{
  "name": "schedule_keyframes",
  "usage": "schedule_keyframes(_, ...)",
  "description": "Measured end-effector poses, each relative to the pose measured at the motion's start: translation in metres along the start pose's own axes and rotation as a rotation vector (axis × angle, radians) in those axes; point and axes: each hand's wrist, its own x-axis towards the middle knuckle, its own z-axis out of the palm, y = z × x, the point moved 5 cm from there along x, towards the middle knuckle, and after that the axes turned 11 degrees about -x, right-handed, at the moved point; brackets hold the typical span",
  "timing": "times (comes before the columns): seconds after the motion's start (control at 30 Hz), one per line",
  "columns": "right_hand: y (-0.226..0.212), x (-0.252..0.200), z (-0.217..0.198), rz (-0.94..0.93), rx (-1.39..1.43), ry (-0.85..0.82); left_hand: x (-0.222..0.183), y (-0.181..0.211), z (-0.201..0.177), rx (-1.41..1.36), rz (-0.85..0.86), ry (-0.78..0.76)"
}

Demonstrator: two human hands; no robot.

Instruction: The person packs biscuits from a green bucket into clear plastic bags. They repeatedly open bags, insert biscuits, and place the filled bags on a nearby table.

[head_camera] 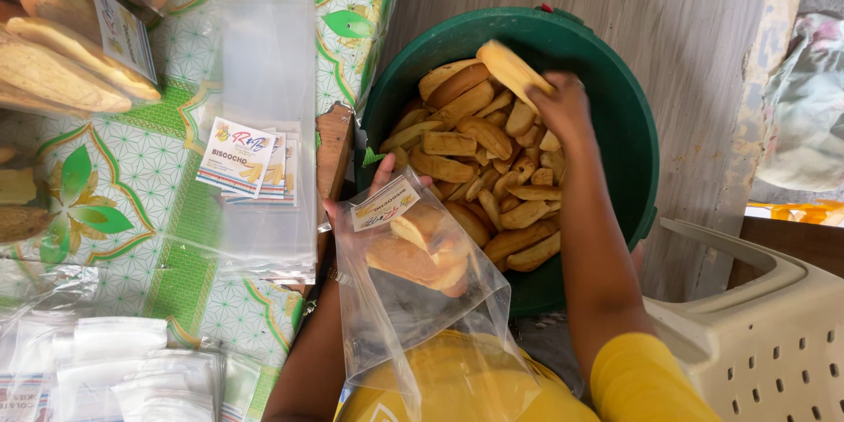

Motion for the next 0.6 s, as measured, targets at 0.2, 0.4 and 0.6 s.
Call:
schedule_keyframes(0.2,-0.026,0.035,0.066,-0.368,-0.149,0.036,-0.001,-0.003,0.01,-0.061,0.002,0.029)
schedule_keyframes(0.4,0.006,-0.015,0.037,-0.237,0.235,0.033,-0.001,0.0,0.01,-0.056,-0.023,0.048)
schedule_keyframes(0.6,0.024,-0.029,0.047,0.337,0.249,-0.115,-0.002,-0.003,0.011,-0.076,0.012,0.046)
